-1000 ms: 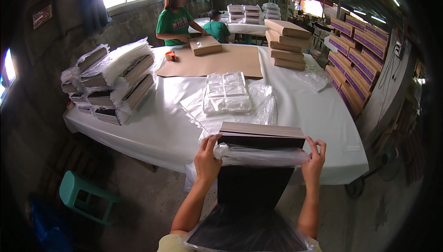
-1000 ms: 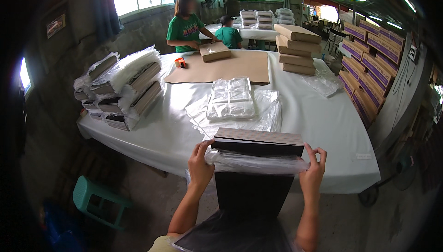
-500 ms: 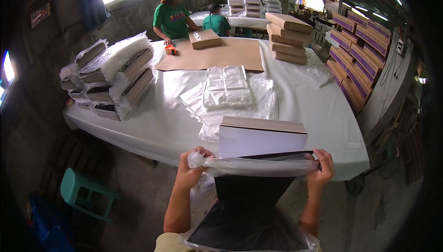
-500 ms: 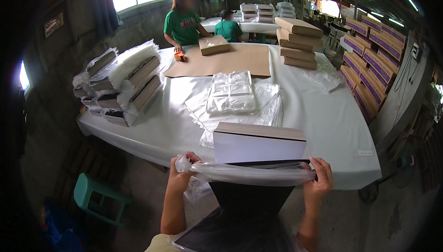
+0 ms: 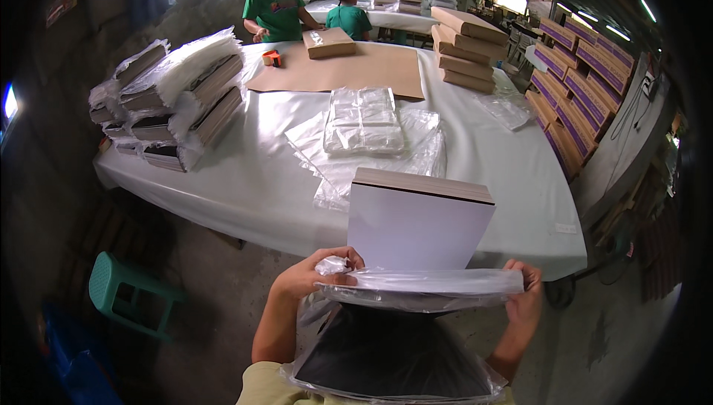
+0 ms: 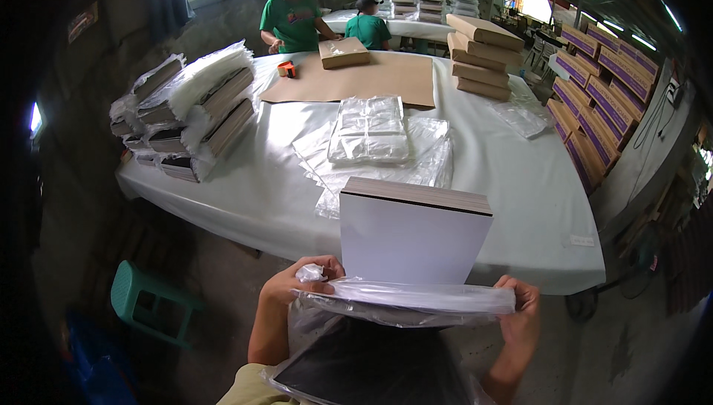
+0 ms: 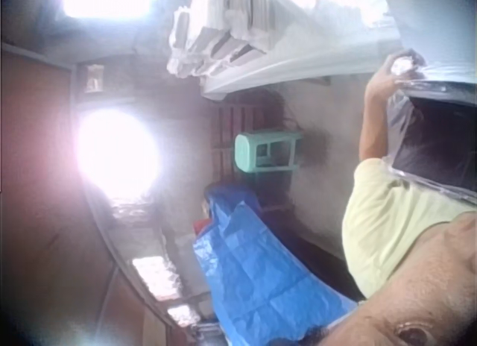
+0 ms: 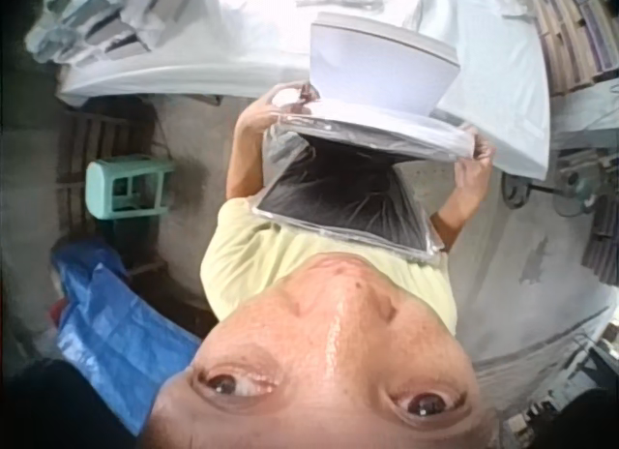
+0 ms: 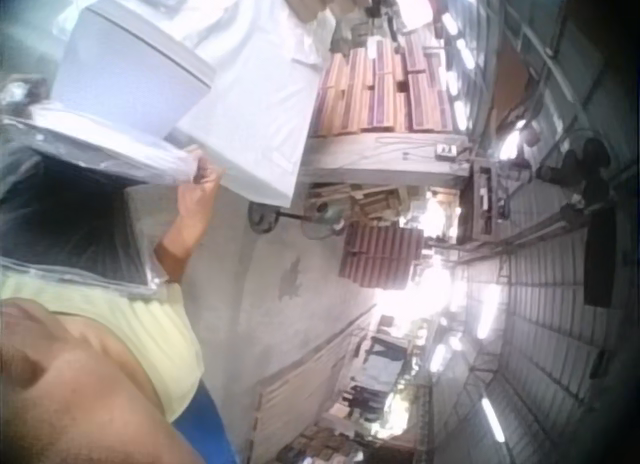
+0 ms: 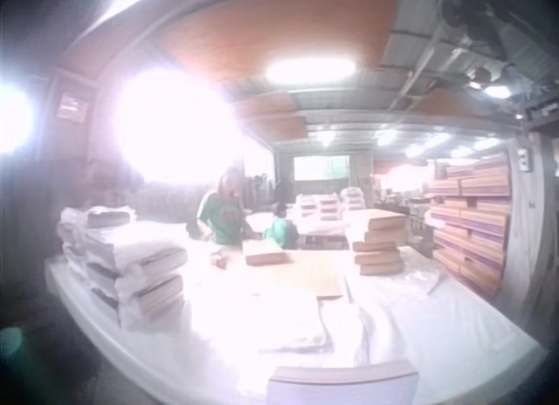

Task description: The person places a stack of paper into a clear plastic bag, pulls the bag up over the corners of the stack, and then repeats the process with a second stack of paper.

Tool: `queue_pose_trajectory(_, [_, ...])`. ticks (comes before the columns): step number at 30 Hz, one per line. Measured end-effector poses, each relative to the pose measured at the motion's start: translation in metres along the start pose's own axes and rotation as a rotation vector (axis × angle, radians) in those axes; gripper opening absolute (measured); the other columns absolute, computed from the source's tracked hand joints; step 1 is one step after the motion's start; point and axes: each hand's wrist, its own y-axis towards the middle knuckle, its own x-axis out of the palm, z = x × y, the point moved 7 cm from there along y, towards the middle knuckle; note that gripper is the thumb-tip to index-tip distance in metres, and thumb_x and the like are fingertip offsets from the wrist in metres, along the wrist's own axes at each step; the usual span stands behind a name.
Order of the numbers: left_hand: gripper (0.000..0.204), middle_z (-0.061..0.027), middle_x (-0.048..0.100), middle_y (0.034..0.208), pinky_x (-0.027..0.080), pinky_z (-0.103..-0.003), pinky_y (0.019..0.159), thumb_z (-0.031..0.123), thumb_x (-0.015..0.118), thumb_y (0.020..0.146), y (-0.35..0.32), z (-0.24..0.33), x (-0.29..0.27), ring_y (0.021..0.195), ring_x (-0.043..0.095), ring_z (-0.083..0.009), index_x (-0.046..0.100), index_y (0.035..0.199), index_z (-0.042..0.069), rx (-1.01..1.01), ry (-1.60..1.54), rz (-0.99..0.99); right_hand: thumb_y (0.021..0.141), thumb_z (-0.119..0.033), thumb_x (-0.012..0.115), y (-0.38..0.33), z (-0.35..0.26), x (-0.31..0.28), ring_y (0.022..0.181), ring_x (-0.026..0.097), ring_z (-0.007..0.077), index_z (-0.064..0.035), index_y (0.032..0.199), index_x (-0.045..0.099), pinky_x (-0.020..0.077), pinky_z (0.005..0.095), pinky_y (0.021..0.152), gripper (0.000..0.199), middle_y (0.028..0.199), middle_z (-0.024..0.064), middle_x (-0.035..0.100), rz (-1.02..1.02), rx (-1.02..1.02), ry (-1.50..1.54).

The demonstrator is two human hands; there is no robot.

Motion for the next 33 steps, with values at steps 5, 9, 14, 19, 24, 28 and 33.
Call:
queue_pose_trajectory(5, [0.04, -0.0023, 0.051, 0.092, 0.034, -0.022, 0.08, 0.013, 0.071, 0.066, -0.011, -0.015, 0.006, 0.088, 0.046, -0.0105, 0.051, 0.1, 0.006, -0.116, 0.033, -0.082, 0.06, -0.009, 0.067, -0.022, 0.026, -0.007, 0.064, 0.05, 0.0156, -0.0004, 0.068, 0.055, 0.0407, 0.0255, 0.057, 0.017, 0.071, 0.008, 0.052, -0.058, 0.113, 0.379])
queue_pose_trajectory(9, [0.047, -0.0011, 0.05, 0.089, 0.034, -0.022, 0.074, 0.019, 0.076, 0.063, -0.013, -0.024, 0.014, 0.081, 0.044, -0.0099, 0.053, 0.102, 0.006, -0.093, 0.149, -0.111, 0.063, -0.015, 0.069, -0.043, 0.042, -0.008, 0.076, 0.054, 0.0248, -0.0001, 0.082, 0.058, 0.0474, 0.0351, 0.07, 0.026, 0.082, 0.0127, 0.055, 0.029, 0.194, 0.493])
queue_pose_trajectory(14, [0.043, 0.0014, 0.049, 0.081, 0.035, -0.021, 0.071, 0.017, 0.074, 0.066, -0.015, -0.055, 0.003, 0.078, 0.045, -0.0082, 0.053, 0.103, 0.007, -0.176, 0.017, 0.023, 0.07, -0.011, 0.064, -0.061, 0.085, -0.026, 0.084, 0.055, 0.0256, 0.0003, 0.085, 0.059, 0.0469, 0.038, 0.076, 0.019, 0.095, 0.0138, 0.056, 0.025, 0.214, 0.426])
queue_pose_trajectory(19, [0.04, 0.0041, 0.049, 0.076, 0.036, -0.02, 0.065, 0.014, 0.07, 0.07, -0.021, -0.099, -0.011, 0.073, 0.045, -0.0063, 0.052, 0.106, 0.008, -0.264, -0.134, 0.092, 0.073, -0.013, 0.064, -0.089, 0.154, -0.073, 0.085, 0.054, 0.0198, 0.0009, 0.086, 0.059, 0.0456, 0.0316, 0.075, 0.02, 0.095, 0.011, 0.056, 0.069, 0.403, -0.01])
queue_pose_trajectory(24, [0.044, -0.0014, 0.051, 0.087, 0.037, -0.023, 0.073, 0.019, 0.069, 0.072, -0.028, -0.171, -0.033, 0.082, 0.048, -0.0105, 0.051, 0.11, 0.006, -0.392, -0.11, 0.152, 0.071, -0.021, 0.067, -0.105, 0.187, -0.078, 0.075, 0.054, 0.0147, 0.0029, 0.067, 0.062, 0.0409, 0.0276, 0.066, 0.025, 0.088, 0.0085, 0.057, 0.082, 0.514, -0.052])
queue_pose_trajectory(28, [0.045, -0.0041, 0.051, 0.101, 0.038, -0.028, 0.081, 0.026, 0.065, 0.077, -0.031, -0.196, -0.027, 0.092, 0.047, -0.015, 0.05, 0.114, 0.005, -0.483, -0.193, 0.15, 0.071, -0.026, 0.067, -0.126, 0.233, -0.119, 0.067, 0.054, 0.0137, 0.0047, 0.068, 0.062, 0.0418, 0.0293, 0.06, 0.031, 0.076, 0.0092, 0.06, 0.086, 0.814, -0.549])
queue_pose_trajectory(33, [0.042, -0.0043, 0.051, 0.102, 0.041, -0.027, 0.076, 0.026, 0.062, 0.079, -0.035, -0.25, -0.055, 0.088, 0.048, -0.0153, 0.05, 0.114, 0.005, -0.502, -0.137, 0.261, 0.072, -0.027, 0.065, -0.132, 0.241, -0.103, 0.066, 0.054, 0.0147, 0.0029, 0.08, 0.062, 0.0422, 0.0289, 0.061, 0.032, 0.072, 0.0088, 0.06, 0.119, 0.939, -0.537])
